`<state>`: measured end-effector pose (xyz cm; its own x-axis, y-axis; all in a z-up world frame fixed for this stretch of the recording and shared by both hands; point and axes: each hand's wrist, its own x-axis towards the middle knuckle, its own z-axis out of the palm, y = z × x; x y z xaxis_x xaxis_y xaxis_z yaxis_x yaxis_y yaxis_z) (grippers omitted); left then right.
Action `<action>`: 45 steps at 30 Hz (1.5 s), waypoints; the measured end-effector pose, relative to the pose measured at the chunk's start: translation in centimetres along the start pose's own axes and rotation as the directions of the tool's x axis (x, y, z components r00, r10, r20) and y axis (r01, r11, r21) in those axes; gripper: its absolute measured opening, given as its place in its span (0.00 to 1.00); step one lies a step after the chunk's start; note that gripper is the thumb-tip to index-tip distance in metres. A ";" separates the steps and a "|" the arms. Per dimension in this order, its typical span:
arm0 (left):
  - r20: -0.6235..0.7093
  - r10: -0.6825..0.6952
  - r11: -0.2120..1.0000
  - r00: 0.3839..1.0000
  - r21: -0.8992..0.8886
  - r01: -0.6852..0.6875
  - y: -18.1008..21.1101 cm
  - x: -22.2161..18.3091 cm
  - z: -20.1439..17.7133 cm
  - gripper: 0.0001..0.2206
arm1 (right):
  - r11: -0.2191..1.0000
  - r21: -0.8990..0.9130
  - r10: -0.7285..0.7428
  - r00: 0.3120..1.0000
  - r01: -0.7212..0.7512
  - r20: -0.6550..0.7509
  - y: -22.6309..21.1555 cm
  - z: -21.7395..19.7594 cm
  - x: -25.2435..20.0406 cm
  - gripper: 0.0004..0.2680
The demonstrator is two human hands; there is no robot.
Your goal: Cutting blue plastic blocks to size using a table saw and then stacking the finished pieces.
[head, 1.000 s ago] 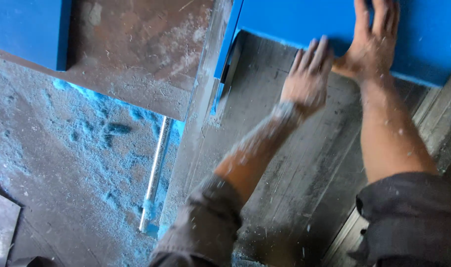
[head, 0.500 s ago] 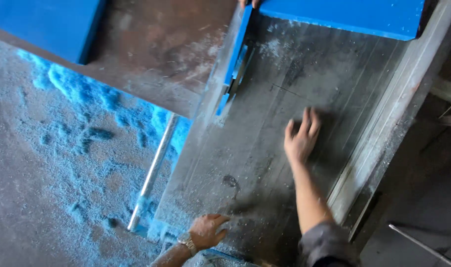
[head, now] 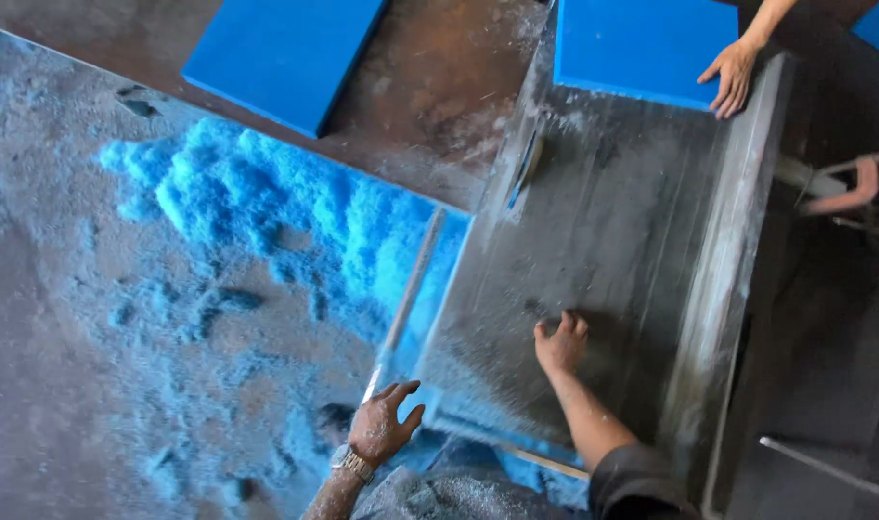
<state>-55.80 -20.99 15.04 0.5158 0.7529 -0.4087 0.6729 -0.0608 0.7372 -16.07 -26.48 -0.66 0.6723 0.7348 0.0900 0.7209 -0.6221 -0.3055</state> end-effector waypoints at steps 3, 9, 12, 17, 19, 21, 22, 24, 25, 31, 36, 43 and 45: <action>0.040 -0.047 0.996 0.998 0.074 0.044 -7.1 -5.3 -4.2 0.21 | 0.992 -0.009 0.129 0.987 -0.128 0.099 -3.5 2.1 -4.4 0.23; -0.026 -0.207 0.964 0.978 0.167 0.209 -18.6 -15.5 -11.6 0.23 | 0.999 0.043 -0.020 0.997 0.017 0.073 -12.4 5.1 -15.3 0.22; -0.075 -0.265 0.945 0.961 0.179 0.275 -23.7 -18.7 -14.3 0.22 | 0.985 0.110 -0.143 0.986 0.134 0.080 -17.6 6.3 -20.4 0.20; -0.196 -0.300 0.936 0.933 0.127 0.328 -26.3 -20.0 -17.4 0.22 | 0.909 0.286 -0.370 0.902 0.302 0.221 -28.9 3.6 -25.8 0.16; -0.225 -0.339 0.933 0.913 0.042 0.357 -26.0 -19.6 -18.4 0.22 | 0.841 0.420 -0.499 0.789 0.341 0.360 -32.3 4.5 -26.7 0.15; -0.216 -0.350 0.932 0.912 0.022 0.362 -26.7 -18.6 -18.3 0.23 | 0.833 0.412 -0.532 0.741 0.371 0.409 -35.4 6.2 -26.8 0.14; -0.199 -0.359 0.930 0.912 0.006 0.368 -27.0 -17.8 -18.3 0.23 | 0.826 0.403 -0.555 0.693 0.395 0.460 -37.0 7.1 -26.6 0.13; -0.176 -0.340 0.938 0.924 0.003 0.346 -27.8 -16.4 -18.7 0.23 | 0.808 0.432 -0.576 0.691 0.401 0.436 -39.2 9.4 -25.4 0.11; -0.150 -0.321 0.946 0.935 0.003 0.325 -28.3 -15.7 -19.1 0.23 | 0.790 0.463 -0.594 0.691 0.403 0.412 -40.6 10.7 -24.9 0.10; -0.070 -0.341 0.939 0.937 0.029 0.344 -32.8 -9.8 -26.5 0.23 | 0.935 0.316 -0.349 0.589 0.163 0.729 -43.6 22.2 -18.0 0.12; -0.107 -0.401 0.913 0.910 0.036 0.407 -34.1 -5.1 -35.8 0.24 | 0.981 0.156 -0.194 0.549 0.115 0.813 -48.0 25.6 -12.2 0.16; -0.084 -0.305 0.946 0.949 0.084 0.312 -36.8 3.5 -43.2 0.25 | 0.984 0.173 -0.114 0.601 -0.041 0.791 -57.3 24.9 -6.3 0.18; -0.076 -0.263 0.959 0.962 0.087 0.269 -36.4 6.7 -44.8 0.25 | 0.980 0.196 -0.130 0.602 -0.045 0.788 -57.5 26.0 -5.2 0.18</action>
<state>-100.55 15.60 9.55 0.2785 0.7901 -0.5460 0.8306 0.0874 0.5500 -65.45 12.51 -8.24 0.1787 0.7361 -0.6528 0.6427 -0.5897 -0.4890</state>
